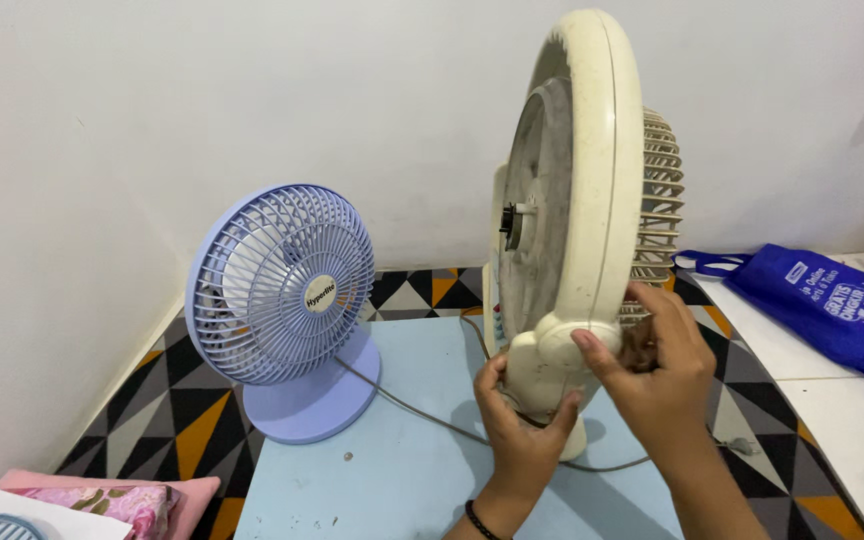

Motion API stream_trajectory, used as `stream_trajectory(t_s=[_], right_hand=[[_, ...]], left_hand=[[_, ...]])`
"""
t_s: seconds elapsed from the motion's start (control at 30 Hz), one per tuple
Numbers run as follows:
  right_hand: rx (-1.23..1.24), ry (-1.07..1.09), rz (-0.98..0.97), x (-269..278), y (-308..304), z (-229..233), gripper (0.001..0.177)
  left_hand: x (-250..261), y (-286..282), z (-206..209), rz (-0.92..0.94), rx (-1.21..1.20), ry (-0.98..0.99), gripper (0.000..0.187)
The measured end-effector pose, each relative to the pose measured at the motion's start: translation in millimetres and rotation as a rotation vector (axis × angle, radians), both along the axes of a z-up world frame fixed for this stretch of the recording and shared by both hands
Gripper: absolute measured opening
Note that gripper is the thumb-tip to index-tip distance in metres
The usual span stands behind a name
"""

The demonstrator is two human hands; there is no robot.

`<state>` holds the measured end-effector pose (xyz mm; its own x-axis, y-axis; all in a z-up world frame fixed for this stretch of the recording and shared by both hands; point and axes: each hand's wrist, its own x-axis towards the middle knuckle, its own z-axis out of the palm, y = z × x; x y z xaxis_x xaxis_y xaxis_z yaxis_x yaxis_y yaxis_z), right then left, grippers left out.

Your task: The person uses a screwdriver to remove screws from a cream-colored fan, detaches the front grille, and then fits a light-blue grille from a smaller fan onto the larger fan. The person aligns and presses the grille into place, then secures it with a central cap.

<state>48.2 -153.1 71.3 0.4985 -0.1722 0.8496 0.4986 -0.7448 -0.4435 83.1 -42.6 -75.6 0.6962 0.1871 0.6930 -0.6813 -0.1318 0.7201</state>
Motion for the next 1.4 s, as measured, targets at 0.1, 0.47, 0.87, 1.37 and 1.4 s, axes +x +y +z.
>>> stream_trajectory(t_s=[0.1,0.47,0.87,1.37,1.4], right_hand=[[-0.055,0.005,-0.075,-3,-6,2,0.062],[-0.205,0.112,-0.389,-4,-16,18,0.057],[-0.045,0.135,-0.218,-2,-65,27,0.062],[0.155,0.254,-0.08,8,-103,20,0.061],[0.178,0.255,-0.052,9,-107,20,0.062]], left_hand=[[-3,-8,-1,0.008,-0.016,-0.014,0.088],[-28,-25,-6,-0.002,0.1,-0.199,0.077],[37,22,17,-0.071,0.034,0.113,0.034],[99,59,8,-0.123,0.749,0.049,0.012],[95,62,12,-0.148,0.759,0.059,0.013]])
